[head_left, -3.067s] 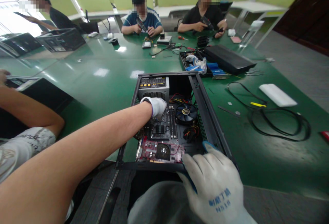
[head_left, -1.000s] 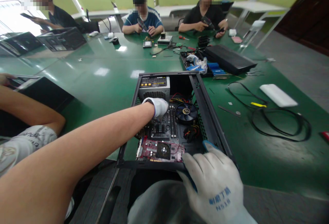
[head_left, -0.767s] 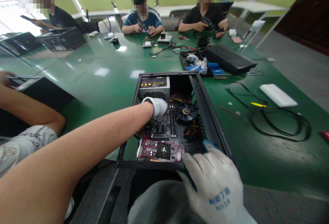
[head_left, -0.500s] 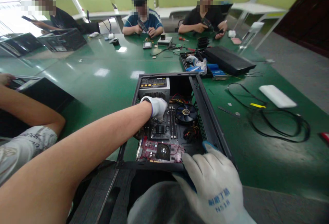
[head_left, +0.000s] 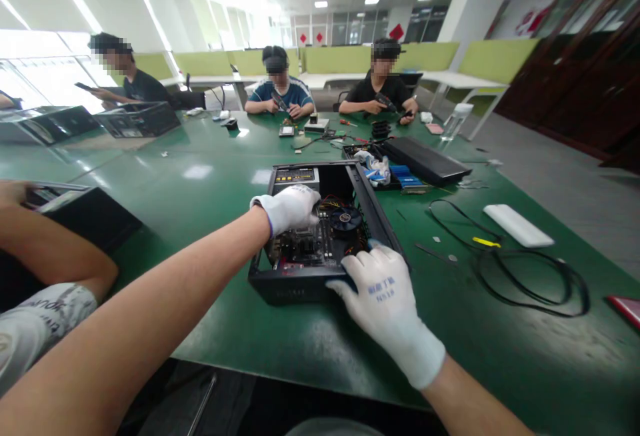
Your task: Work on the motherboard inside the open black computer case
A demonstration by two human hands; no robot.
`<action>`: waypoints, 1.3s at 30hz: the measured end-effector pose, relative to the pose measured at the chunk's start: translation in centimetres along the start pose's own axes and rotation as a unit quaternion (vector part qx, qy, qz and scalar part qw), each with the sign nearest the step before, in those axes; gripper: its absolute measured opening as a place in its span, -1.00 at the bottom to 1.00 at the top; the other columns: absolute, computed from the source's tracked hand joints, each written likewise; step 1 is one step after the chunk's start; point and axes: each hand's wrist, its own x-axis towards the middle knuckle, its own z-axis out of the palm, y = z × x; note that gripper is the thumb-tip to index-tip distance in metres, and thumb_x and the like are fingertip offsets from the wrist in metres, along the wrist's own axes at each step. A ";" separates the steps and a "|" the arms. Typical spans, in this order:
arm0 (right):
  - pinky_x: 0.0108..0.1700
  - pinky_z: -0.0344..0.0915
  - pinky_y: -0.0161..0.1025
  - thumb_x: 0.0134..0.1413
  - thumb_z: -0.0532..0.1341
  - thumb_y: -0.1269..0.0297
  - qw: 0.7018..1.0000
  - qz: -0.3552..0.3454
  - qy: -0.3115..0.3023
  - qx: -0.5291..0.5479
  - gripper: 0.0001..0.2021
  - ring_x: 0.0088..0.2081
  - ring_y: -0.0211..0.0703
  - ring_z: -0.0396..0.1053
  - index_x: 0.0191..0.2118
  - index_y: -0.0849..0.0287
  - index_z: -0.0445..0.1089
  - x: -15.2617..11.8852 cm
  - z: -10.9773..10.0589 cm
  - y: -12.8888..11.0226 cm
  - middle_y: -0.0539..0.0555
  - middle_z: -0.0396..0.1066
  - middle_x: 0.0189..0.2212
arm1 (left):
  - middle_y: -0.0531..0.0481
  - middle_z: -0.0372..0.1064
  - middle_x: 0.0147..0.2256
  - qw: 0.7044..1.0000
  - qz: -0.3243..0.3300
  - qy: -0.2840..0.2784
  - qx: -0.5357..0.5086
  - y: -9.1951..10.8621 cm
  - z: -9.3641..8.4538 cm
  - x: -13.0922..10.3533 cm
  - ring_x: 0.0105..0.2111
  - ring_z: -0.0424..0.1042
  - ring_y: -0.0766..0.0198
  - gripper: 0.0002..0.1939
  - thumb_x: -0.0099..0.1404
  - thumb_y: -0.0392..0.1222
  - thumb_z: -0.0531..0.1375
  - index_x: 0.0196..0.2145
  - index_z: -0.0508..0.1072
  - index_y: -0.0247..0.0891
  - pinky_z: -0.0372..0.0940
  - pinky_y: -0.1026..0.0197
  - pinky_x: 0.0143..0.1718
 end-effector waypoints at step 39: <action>0.05 0.21 0.01 0.24 0.17 0.02 0.996 0.000 -0.045 -0.083 -0.66 -0.13 -0.06 0.35 -0.08 0.19 0.39 6.6 1.9 0.6 0.11 0.40 -0.22 | -0.20 0.53 -0.13 0.981 -0.089 0.139 -0.098 -3.1 -1.8 -3.6 -0.14 0.52 0.05 -0.47 0.13 0.01 0.23 0.00 0.41 -0.32 0.38 0.17 -0.11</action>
